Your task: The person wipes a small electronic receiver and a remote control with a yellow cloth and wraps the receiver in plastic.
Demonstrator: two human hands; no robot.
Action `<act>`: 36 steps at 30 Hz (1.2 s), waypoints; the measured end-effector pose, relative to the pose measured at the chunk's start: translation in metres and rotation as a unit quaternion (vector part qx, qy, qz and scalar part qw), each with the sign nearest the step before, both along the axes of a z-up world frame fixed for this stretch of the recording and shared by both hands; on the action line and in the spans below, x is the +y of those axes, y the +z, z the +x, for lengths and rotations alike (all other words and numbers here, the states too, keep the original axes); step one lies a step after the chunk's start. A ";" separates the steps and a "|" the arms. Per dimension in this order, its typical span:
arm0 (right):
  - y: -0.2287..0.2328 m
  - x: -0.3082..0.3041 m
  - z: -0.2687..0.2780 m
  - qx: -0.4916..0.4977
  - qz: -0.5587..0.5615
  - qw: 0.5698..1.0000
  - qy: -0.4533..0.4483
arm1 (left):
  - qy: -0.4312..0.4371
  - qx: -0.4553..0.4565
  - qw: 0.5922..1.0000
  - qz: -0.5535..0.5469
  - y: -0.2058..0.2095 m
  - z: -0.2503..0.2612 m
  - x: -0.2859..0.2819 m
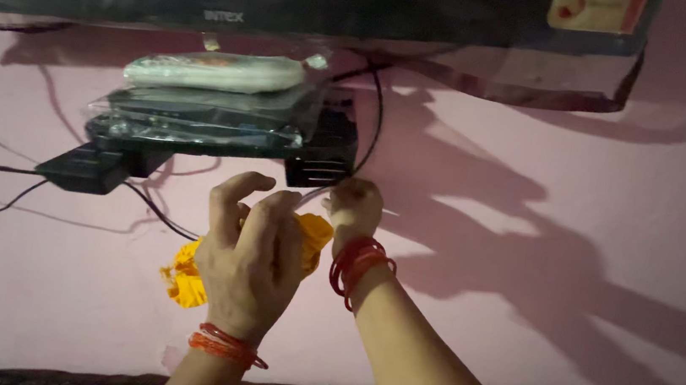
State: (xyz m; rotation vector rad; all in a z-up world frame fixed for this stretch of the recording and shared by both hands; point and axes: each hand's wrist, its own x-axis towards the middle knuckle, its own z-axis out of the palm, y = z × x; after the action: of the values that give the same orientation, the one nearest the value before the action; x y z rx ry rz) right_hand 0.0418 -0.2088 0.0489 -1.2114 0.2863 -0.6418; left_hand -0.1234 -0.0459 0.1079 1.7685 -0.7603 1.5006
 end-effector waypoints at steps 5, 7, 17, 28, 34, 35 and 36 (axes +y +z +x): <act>-0.029 0.013 -0.005 -0.134 -0.041 0.990 0.001 | 0.005 0.026 0.998 -0.059 -0.004 0.004 0.009; -0.038 0.020 -0.007 -0.111 -0.086 0.990 0.005 | 0.012 0.045 0.996 -0.071 -0.007 0.007 0.013; -0.024 0.099 -0.045 -0.054 -0.163 0.980 0.097 | 0.048 0.092 0.991 -0.082 -0.021 0.029 0.038; 0.021 0.148 -0.074 -0.161 0.007 0.936 0.313 | 0.019 0.053 0.994 -0.094 -0.007 0.015 0.083; 0.029 0.181 -0.065 -0.114 0.012 0.946 0.304 | 0.013 0.101 0.990 -0.096 -0.001 0.009 0.112; 0.028 0.187 -0.062 -0.088 0.024 0.950 0.299 | 0.012 0.117 0.988 -0.102 -0.002 0.009 0.116; 0.026 0.191 -0.060 -0.063 0.037 0.953 0.294 | 0.002 0.109 0.988 -0.111 -0.003 0.009 0.118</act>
State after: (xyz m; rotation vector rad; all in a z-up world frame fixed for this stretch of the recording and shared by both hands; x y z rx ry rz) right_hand -0.0180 -0.0175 0.0753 -1.1040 -0.1590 -0.1830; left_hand -0.1147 0.0725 0.1047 1.7293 -0.4598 1.3115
